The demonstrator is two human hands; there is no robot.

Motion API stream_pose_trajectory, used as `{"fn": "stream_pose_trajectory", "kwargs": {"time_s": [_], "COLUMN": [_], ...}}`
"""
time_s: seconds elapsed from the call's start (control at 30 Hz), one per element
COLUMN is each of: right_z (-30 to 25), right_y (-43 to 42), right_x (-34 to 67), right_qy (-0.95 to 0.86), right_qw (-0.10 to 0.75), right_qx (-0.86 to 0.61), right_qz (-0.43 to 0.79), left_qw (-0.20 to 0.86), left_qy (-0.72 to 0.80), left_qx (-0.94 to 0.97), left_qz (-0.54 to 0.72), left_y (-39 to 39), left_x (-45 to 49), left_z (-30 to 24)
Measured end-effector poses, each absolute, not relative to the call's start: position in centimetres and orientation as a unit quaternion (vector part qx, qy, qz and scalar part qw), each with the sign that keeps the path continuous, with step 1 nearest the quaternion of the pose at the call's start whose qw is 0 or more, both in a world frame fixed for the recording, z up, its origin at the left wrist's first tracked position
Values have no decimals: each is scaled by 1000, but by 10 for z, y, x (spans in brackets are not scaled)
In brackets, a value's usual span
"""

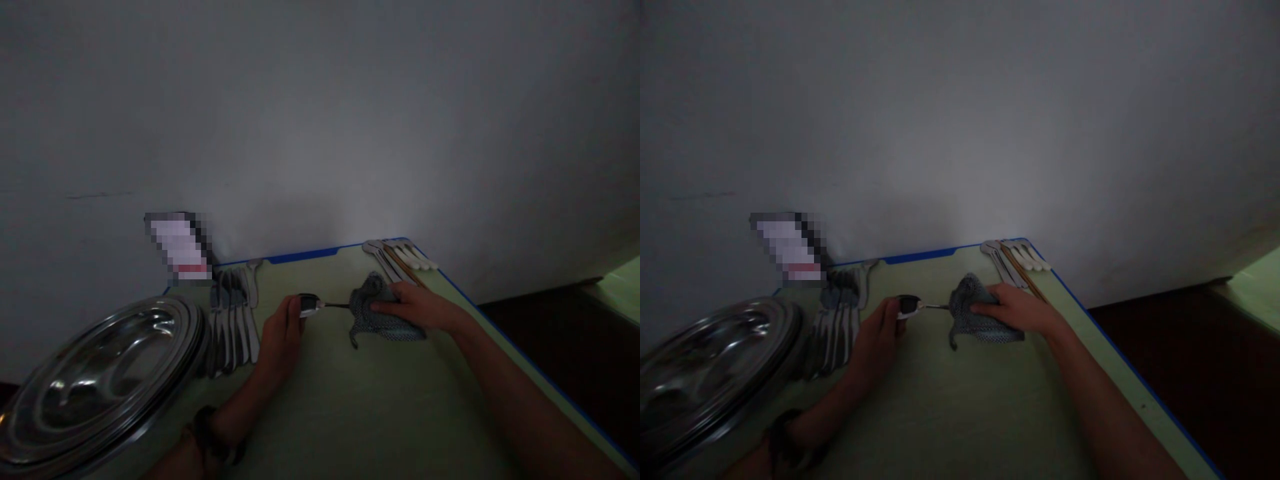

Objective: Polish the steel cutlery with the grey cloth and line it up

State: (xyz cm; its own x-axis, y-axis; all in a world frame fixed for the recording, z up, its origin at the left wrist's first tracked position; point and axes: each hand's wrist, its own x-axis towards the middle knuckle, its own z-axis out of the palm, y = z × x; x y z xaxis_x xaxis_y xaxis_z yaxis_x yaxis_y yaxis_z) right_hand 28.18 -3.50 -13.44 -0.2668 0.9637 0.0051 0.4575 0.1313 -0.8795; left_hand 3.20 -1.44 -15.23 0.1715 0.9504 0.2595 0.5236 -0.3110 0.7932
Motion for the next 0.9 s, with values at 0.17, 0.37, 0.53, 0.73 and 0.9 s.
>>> {"fn": "stream_pose_trajectory", "kwargs": {"time_s": [0.17,0.37,0.53,0.73,0.9], "right_z": [-145,-142,-141,-135,-136], "right_y": [-28,-28,-30,-29,-29], "right_x": [283,284,285,285,289], "right_qy": [-608,-556,-565,-533,-541], "right_qw": [409,468,443,509,444], "right_qx": [-544,-535,-542,-566,-576], "right_qz": [410,431,437,369,422], "left_qw": [451,565,578,587,491], "left_qy": [428,307,326,293,359], "left_qx": [669,647,620,626,664], "left_qz": [408,411,419,421,434], "left_y": [-11,-15,-16,-15,-14], "left_x": [27,28,33,33,31], "left_z": [-158,-158,-153,-159,-160]}}
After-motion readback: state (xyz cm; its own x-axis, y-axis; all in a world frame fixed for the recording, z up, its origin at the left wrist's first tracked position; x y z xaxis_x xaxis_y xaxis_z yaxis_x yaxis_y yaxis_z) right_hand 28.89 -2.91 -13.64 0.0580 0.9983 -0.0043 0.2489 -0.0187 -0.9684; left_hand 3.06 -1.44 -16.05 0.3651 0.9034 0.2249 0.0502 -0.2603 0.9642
